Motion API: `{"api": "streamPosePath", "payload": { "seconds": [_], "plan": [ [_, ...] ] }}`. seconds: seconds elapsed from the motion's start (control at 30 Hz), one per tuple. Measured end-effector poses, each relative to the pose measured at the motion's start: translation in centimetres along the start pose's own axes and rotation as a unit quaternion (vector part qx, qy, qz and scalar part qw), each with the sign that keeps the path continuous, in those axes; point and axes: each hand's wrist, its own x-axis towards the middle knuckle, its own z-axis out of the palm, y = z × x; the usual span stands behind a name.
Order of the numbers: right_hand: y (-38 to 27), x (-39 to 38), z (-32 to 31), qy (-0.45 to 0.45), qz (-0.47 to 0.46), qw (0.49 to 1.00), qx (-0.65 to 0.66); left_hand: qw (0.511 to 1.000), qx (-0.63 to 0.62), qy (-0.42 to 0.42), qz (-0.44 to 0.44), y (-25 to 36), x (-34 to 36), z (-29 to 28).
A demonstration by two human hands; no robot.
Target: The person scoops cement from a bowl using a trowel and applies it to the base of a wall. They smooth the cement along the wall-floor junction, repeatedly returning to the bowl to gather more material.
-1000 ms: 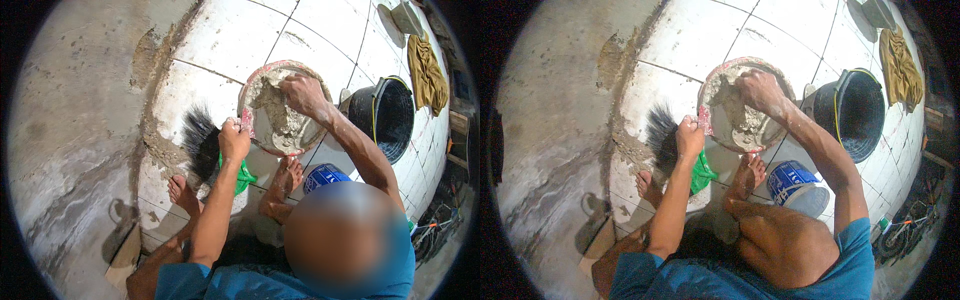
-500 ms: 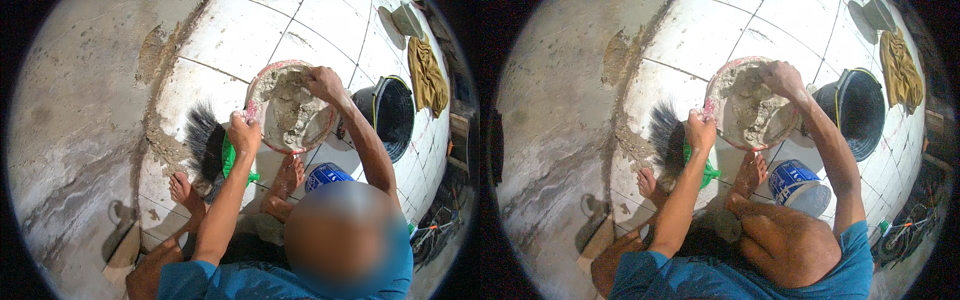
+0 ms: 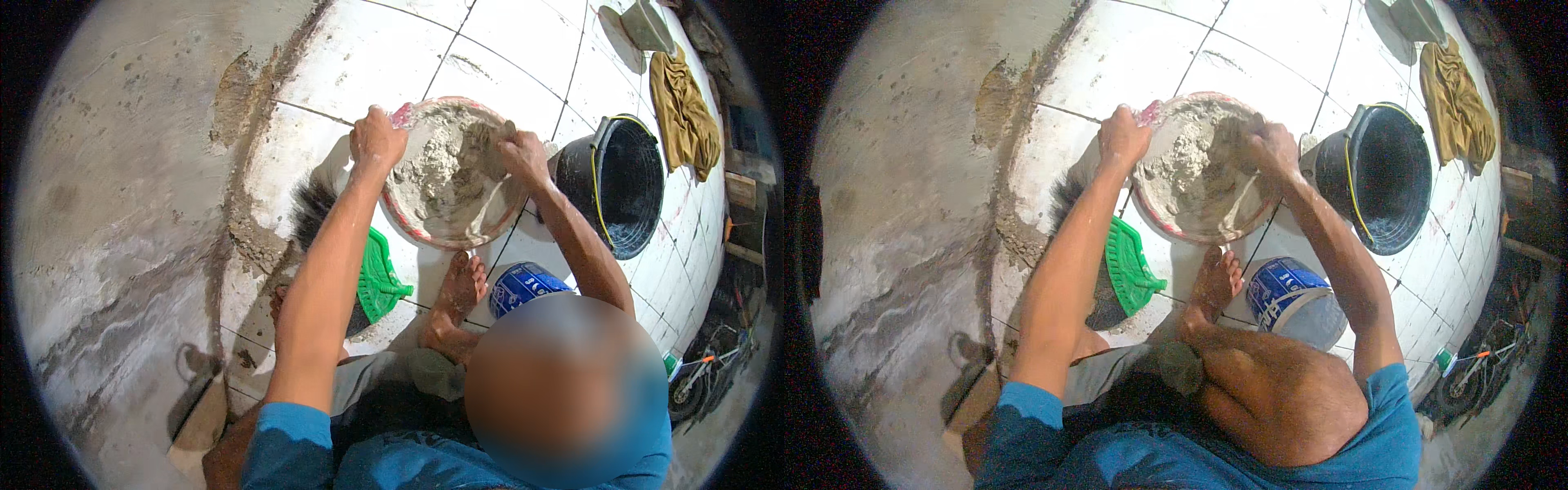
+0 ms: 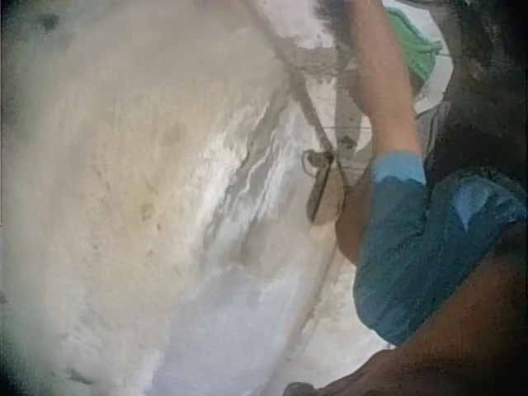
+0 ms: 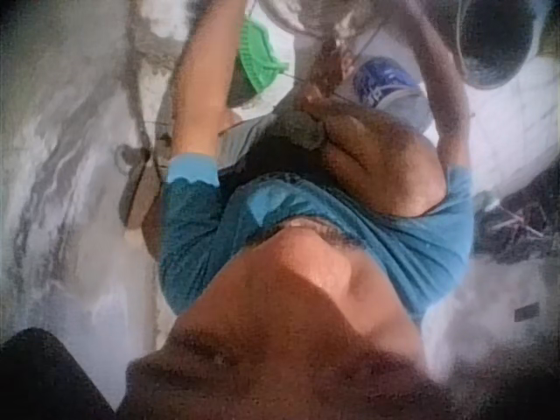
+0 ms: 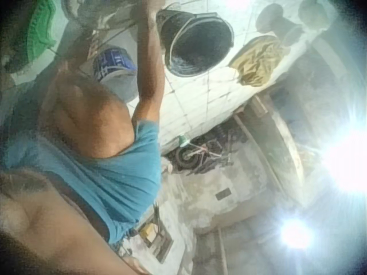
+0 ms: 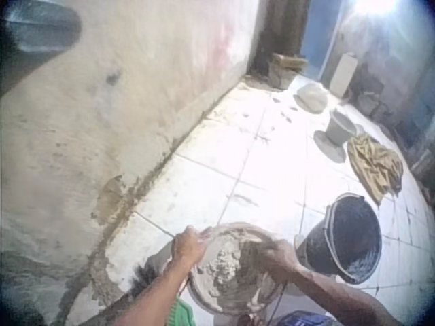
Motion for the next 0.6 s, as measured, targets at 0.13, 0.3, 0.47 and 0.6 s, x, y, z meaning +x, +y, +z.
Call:
{"api": "streamPosePath", "payload": {
  "seconds": [0.13, 0.3, 0.47, 0.6],
  "plan": [
    [0.4, -2.6, 0.5, 0.056, 0.008, 0.998, 0.021, 0.997, 0.022, -0.052, 0.059, 1.2, 1.3, -0.7],
    [0.9, -2.6, -2.1, 0.025, 0.1, 0.989, 0.109, 0.993, 0.002, -0.08, 0.083, -0.1, 1.6, -0.4],
    [4.1, -0.1, -0.7, 0.069, 0.031, 0.991, 0.113, 0.988, -0.005, -0.111, 0.105, -0.1, 2.1, -0.5],
    [4.2, 3.7, -1.4, 0.022, -0.042, 0.998, 0.052, 0.987, 0.002, -0.115, 0.115, 0.5, 2.2, -0.5]
  ]
}}
